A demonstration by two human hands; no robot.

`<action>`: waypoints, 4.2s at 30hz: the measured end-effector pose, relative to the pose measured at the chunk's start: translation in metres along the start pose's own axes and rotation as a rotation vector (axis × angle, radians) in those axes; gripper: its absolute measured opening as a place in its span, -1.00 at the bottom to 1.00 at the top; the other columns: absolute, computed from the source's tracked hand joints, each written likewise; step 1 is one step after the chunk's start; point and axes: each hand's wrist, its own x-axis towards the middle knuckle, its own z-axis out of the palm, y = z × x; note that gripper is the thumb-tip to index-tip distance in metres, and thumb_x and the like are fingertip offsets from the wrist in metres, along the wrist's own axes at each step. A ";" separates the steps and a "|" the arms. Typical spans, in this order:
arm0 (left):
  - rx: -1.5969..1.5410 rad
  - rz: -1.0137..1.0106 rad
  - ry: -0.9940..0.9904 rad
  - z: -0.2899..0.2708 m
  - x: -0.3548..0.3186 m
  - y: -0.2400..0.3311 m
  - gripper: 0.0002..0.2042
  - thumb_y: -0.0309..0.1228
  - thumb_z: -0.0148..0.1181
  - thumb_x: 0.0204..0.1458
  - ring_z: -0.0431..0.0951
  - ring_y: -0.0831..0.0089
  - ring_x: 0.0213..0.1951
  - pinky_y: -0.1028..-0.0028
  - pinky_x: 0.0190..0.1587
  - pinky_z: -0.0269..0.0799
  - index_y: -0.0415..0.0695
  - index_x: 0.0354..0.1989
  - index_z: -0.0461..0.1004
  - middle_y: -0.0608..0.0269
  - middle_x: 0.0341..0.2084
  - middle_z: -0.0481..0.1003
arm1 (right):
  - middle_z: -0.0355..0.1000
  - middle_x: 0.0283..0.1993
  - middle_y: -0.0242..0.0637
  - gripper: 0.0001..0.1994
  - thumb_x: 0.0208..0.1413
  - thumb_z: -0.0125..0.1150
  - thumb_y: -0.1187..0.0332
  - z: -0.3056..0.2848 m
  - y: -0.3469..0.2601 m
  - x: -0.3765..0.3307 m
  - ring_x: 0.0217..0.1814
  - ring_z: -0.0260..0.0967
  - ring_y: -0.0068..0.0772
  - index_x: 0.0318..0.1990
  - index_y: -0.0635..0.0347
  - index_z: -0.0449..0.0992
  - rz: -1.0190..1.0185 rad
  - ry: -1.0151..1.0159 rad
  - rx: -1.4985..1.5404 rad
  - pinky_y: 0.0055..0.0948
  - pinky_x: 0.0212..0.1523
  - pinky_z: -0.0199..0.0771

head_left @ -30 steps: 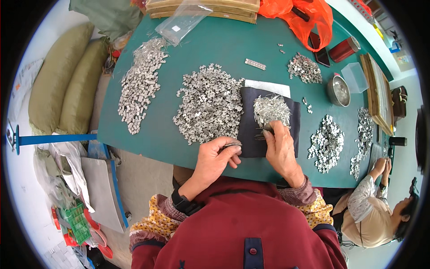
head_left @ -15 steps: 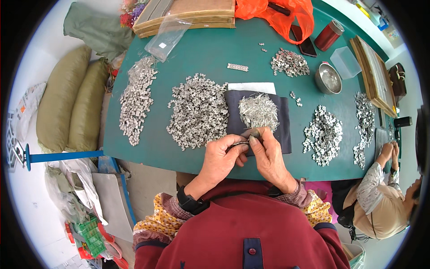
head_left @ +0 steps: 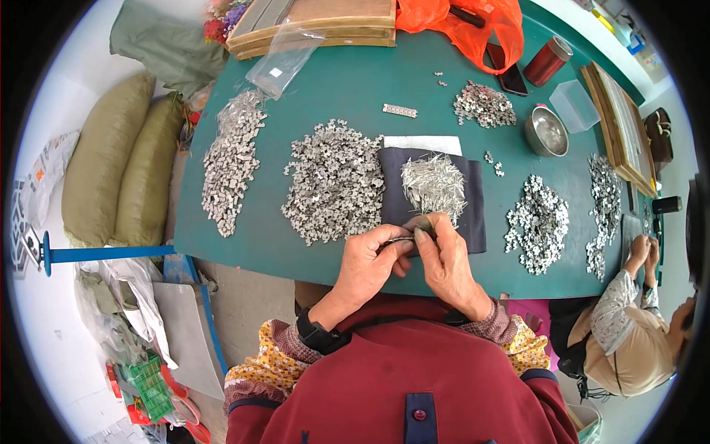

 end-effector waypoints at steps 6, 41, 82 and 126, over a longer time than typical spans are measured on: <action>-0.035 0.004 0.010 -0.003 -0.001 -0.002 -0.89 -0.56 0.14 0.19 0.57 0.56 -0.52 0.55 -0.45 0.51 -0.34 -0.21 0.56 0.20 -0.53 0.57 | 0.43 -0.35 -0.12 -0.92 0.29 -0.01 0.51 0.004 0.000 0.001 -0.39 0.41 -0.15 -0.13 0.30 0.29 0.037 -0.035 -0.011 -0.27 -0.32 0.42; -0.178 -0.221 -0.075 -0.026 -0.006 -0.027 -0.90 -0.56 0.13 0.19 0.59 0.53 -0.53 0.59 -0.53 0.51 -0.33 -0.27 0.55 0.19 -0.49 0.56 | 0.31 -0.35 -0.24 -0.86 -0.03 0.24 0.54 -0.011 0.019 0.014 -0.26 0.29 -0.15 -0.30 0.19 0.44 -0.248 -0.125 -0.710 -0.22 -0.20 0.19; 0.114 -0.093 -0.113 -0.009 -0.011 -0.022 -0.92 -0.60 0.16 0.15 0.55 0.61 -0.53 0.58 -0.49 0.51 -0.31 -0.27 0.58 0.26 -0.54 0.56 | 0.34 -0.23 -0.08 -0.69 -0.02 0.14 0.69 -0.013 0.000 0.001 -0.16 0.31 0.03 -0.10 0.29 0.35 -0.200 -0.300 -0.335 -0.15 -0.13 0.36; -0.216 -0.359 -0.231 -0.020 -0.006 -0.022 -0.90 -0.57 0.20 0.14 0.63 0.40 -0.54 0.52 -0.55 0.58 -0.39 -0.31 0.54 0.09 -0.53 0.56 | 0.38 -0.07 -0.22 -0.60 -0.20 0.12 0.59 -0.027 0.012 -0.009 -0.09 0.26 -0.18 -0.09 0.31 0.54 -0.328 -0.214 -0.826 -0.26 -0.06 0.23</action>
